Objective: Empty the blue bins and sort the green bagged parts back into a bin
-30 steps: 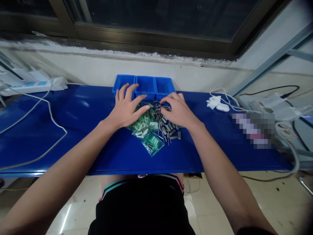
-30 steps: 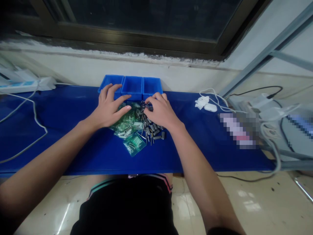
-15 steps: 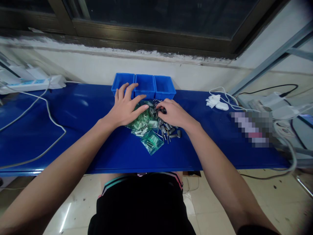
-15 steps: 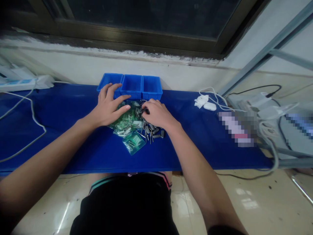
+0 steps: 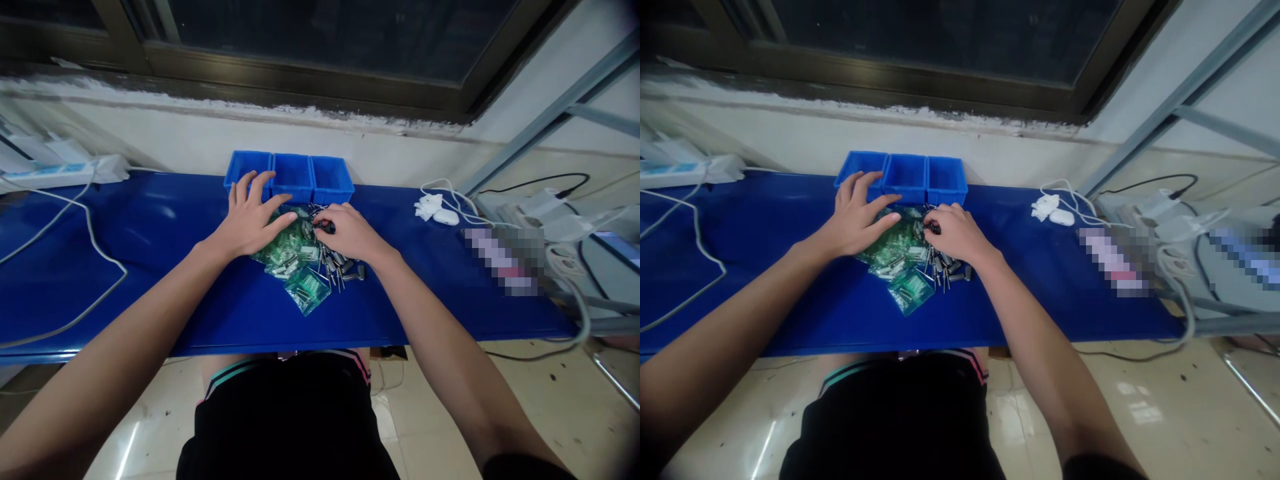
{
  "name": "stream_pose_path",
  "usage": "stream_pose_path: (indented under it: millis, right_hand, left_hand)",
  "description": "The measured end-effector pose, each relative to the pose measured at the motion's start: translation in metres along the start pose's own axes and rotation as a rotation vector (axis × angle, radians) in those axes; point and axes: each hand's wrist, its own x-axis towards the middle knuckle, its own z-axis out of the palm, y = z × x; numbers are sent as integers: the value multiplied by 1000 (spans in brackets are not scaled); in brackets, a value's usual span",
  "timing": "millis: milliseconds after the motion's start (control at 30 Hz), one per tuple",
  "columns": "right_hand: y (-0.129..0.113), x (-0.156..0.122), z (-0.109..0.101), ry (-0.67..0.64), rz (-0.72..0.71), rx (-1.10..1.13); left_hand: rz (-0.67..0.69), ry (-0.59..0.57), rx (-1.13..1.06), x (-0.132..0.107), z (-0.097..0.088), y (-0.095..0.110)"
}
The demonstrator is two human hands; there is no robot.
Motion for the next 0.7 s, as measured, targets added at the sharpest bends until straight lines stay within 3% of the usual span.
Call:
stream_pose_path:
  millis: [700]
  right_hand:
    - [-1,1,8,19,-14,-29]
  left_hand:
    - [45,24,-47,-1,6,-1]
